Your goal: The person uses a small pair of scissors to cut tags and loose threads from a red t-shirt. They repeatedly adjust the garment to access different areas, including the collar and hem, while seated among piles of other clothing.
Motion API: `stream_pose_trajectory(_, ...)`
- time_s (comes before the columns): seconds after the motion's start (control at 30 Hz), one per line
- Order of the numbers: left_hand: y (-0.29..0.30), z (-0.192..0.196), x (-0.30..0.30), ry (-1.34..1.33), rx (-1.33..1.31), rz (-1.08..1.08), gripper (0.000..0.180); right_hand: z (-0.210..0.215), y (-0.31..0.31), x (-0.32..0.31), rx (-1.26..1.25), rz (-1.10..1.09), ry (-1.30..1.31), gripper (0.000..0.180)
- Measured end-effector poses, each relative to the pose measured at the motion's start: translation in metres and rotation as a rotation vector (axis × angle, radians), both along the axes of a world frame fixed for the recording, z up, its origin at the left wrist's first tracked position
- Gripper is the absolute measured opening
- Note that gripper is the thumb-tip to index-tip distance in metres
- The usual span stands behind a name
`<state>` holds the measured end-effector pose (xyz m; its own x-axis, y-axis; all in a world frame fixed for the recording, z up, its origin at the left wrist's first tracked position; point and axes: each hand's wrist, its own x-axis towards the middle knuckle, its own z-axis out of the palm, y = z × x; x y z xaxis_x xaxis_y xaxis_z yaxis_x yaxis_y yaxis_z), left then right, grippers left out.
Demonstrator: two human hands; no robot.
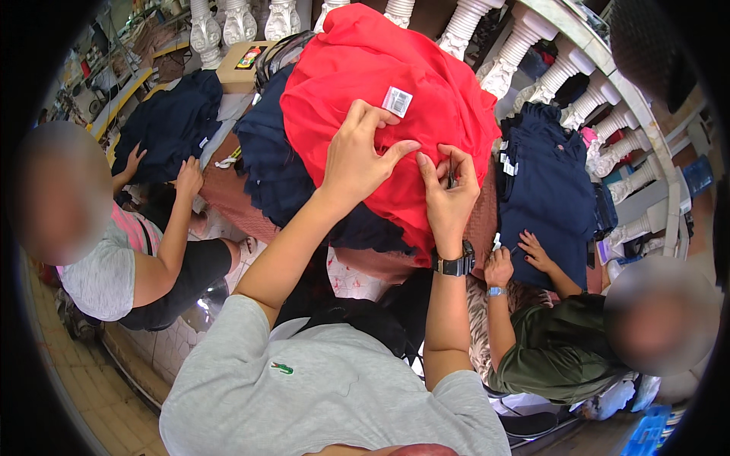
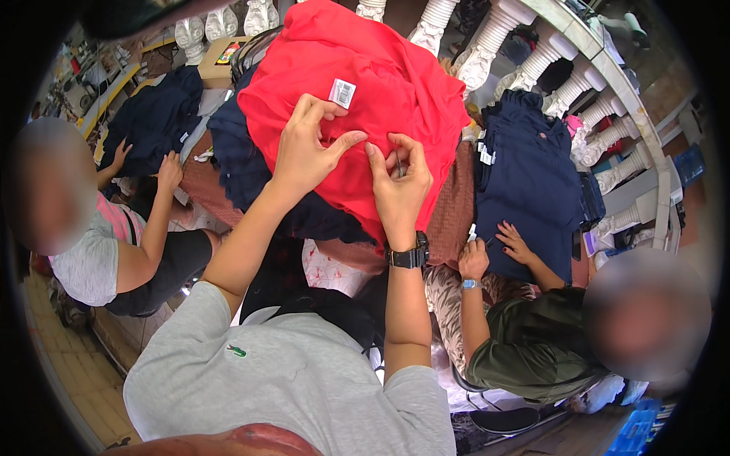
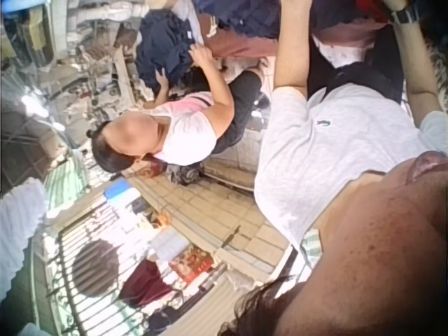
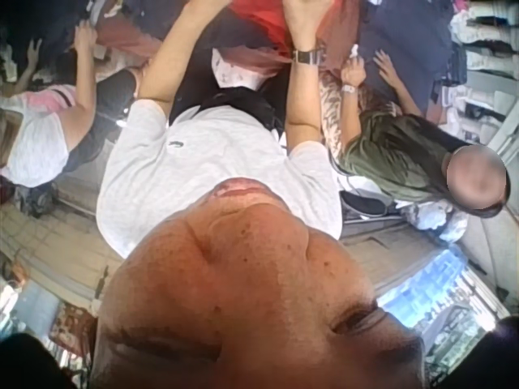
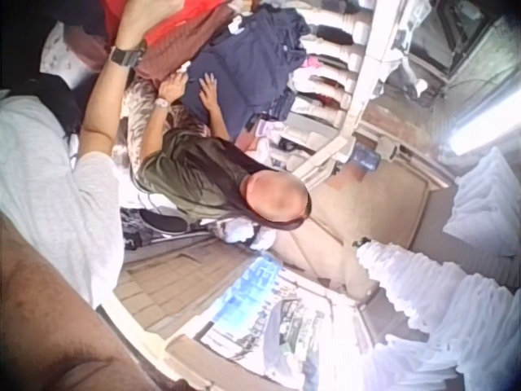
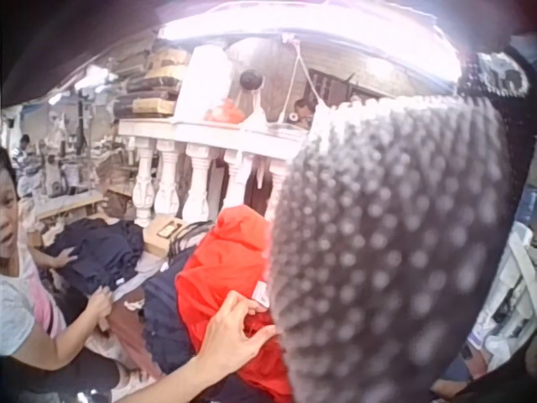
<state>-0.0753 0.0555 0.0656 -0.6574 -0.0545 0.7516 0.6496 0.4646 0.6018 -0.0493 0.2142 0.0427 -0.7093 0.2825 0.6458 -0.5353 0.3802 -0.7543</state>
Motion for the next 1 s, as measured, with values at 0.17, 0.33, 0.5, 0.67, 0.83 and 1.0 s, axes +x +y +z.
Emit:
stream_pose_trajectory(0.17, -0.008, -0.004, -0.001, -0.279, 0.355, -0.298, 0.018, 0.002, 0.000, 0.002, -0.024, 0.006, -0.027, 0.027)
stream_pose_trajectory(0.33, -0.026, -0.019, 0.002, -0.217, 0.755, -0.785, 0.012, 0.001, 0.001, 0.002, -0.036, 0.030, -0.028, 0.026)
stream_pose_trajectory(0.5, -0.027, -0.022, 0.030, -0.060, 0.528, -0.317, 0.012, 0.000, 0.001, 0.002, -0.037, 0.033, -0.032, 0.026)
stream_pose_trajectory(0.67, -0.041, -0.028, 0.040, 0.338, 0.750, -0.390, 0.016, 0.002, 0.001, 0.003, -0.046, 0.045, -0.042, 0.025)
stream_pose_trajectory(0.83, -0.034, -0.007, 0.037, 0.324, 0.153, 0.095, 0.046, 0.002, 0.003, 0.003, -0.008, 0.017, -0.048, 0.025)
stream_pose_trajectory(1.0, -0.013, -0.003, 0.032, 0.130, 0.051, -0.006, 0.034, 0.002, 0.002, 0.002, -0.028, 0.034, -0.032, 0.026)
